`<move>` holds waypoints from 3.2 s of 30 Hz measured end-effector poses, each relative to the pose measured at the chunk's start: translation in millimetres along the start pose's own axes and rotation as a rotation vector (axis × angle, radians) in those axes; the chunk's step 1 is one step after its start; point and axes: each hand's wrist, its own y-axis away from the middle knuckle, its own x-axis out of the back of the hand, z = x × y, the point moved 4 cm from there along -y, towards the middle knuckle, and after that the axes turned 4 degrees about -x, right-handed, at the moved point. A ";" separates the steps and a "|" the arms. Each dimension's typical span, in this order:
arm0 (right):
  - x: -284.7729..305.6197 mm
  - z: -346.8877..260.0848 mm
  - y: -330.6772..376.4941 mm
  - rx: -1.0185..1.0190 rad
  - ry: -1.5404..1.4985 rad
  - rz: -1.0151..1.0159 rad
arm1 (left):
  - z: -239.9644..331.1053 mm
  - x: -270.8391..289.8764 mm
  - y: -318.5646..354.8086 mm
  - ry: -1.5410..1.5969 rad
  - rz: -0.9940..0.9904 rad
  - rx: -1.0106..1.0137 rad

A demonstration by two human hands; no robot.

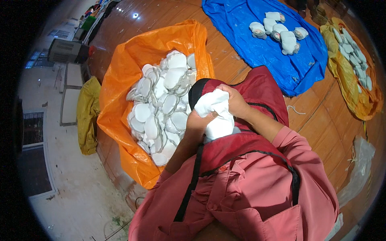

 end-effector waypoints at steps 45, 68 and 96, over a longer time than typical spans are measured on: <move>-43.1 -14.3 3.5 -0.225 0.123 -0.209 | 74.6 0.8 26.5 -1.180 0.403 -0.819; -23.1 16.5 0.9 -0.400 -0.032 -0.042 | 8.1 42.0 -21.5 -0.572 0.151 -0.507; 8.8 13.6 6.4 -0.323 -0.109 0.101 | 5.4 -5.5 -28.5 -1.065 0.219 -0.744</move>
